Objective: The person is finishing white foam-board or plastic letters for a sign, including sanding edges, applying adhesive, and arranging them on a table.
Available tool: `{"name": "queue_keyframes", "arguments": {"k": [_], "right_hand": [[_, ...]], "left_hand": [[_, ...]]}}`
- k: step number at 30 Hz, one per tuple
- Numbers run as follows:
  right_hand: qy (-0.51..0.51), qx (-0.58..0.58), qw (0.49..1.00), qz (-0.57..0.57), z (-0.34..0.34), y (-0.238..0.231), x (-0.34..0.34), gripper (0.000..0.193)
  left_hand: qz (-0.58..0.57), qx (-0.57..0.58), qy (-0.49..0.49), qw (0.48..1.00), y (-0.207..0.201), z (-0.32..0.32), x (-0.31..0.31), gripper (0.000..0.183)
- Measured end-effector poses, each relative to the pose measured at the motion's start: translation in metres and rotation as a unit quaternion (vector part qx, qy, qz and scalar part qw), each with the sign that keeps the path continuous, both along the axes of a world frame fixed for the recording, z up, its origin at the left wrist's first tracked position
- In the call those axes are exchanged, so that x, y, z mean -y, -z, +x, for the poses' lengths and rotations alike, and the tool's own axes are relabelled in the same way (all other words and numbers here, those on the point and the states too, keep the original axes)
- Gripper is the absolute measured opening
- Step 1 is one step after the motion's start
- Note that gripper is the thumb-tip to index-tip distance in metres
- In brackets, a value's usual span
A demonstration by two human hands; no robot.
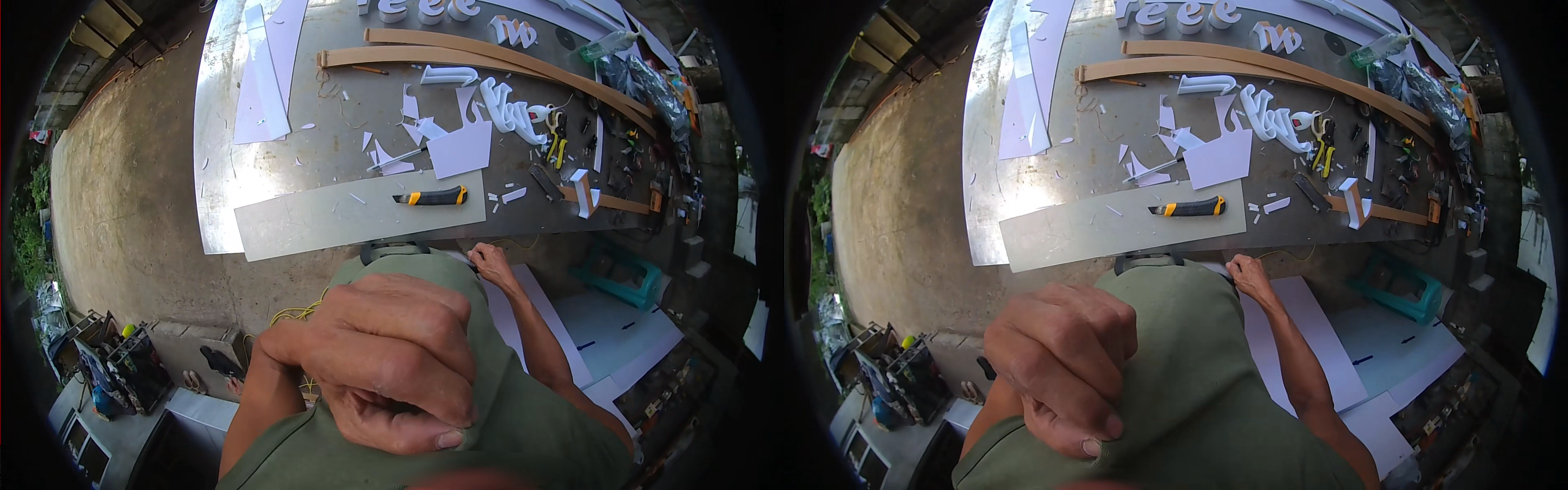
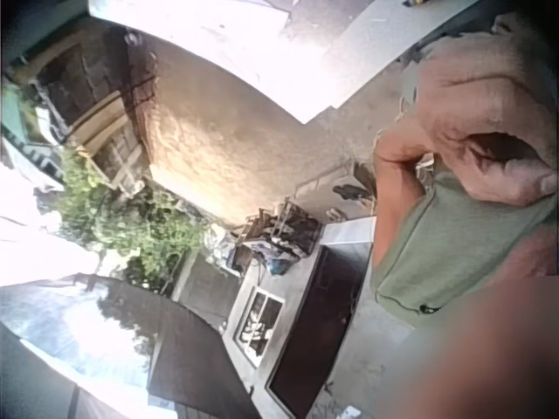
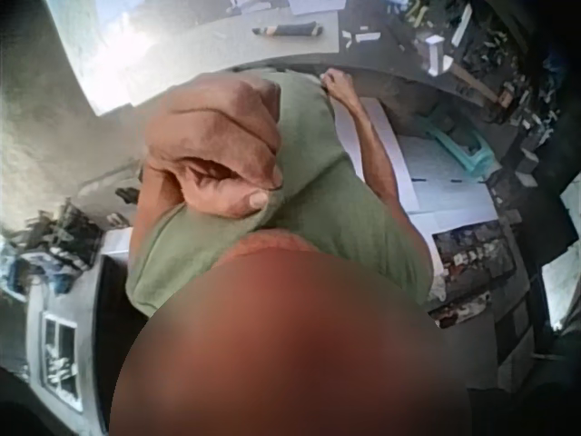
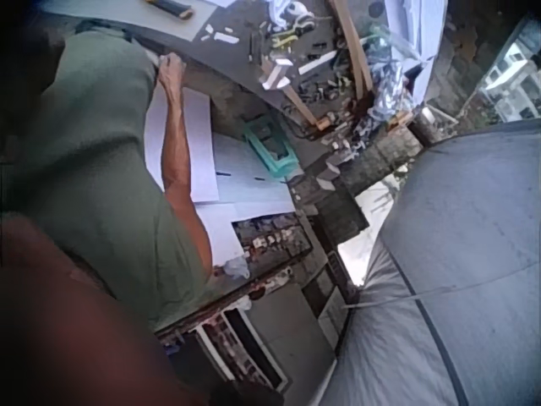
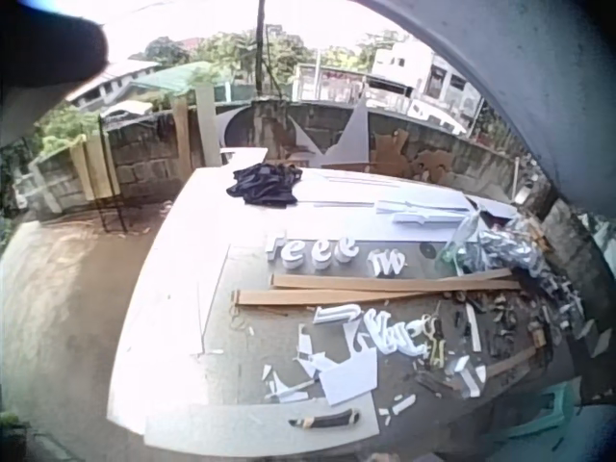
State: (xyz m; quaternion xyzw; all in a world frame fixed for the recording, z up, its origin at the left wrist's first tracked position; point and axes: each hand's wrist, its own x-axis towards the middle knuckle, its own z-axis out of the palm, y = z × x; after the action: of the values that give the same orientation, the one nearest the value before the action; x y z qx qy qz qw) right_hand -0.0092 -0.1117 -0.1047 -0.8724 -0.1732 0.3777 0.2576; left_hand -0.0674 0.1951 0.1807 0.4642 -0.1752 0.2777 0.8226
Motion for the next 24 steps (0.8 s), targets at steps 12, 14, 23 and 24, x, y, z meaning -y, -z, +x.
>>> {"name": "queue_keyframes", "arguments": {"k": [12, 14, 23, 24], "right_hand": [[0.169, -0.105, 0.979, -0.031, -0.125, 0.063, 0.026, 0.019], [0.183, -0.102, 0.976, -0.054, -0.139, 0.076, 0.033, 0.019], [0.243, -0.167, 0.952, -0.083, -0.199, 0.095, 0.034, 0.03], [0.249, -0.166, 0.951, -0.081, -0.201, 0.093, 0.029, 0.03]], "left_hand": [[0.072, 0.029, 0.291, 0.954, 0.022, -0.07, -0.034, 0.009], [0.061, 0.009, 0.286, 0.956, 0.041, -0.085, -0.057, 0.011], [0.063, 0.196, -0.119, 0.971, -0.018, -0.146, -0.093, 0.025], [0.065, 0.201, -0.16, 0.964, -0.025, -0.152, -0.086, 0.019]]}}
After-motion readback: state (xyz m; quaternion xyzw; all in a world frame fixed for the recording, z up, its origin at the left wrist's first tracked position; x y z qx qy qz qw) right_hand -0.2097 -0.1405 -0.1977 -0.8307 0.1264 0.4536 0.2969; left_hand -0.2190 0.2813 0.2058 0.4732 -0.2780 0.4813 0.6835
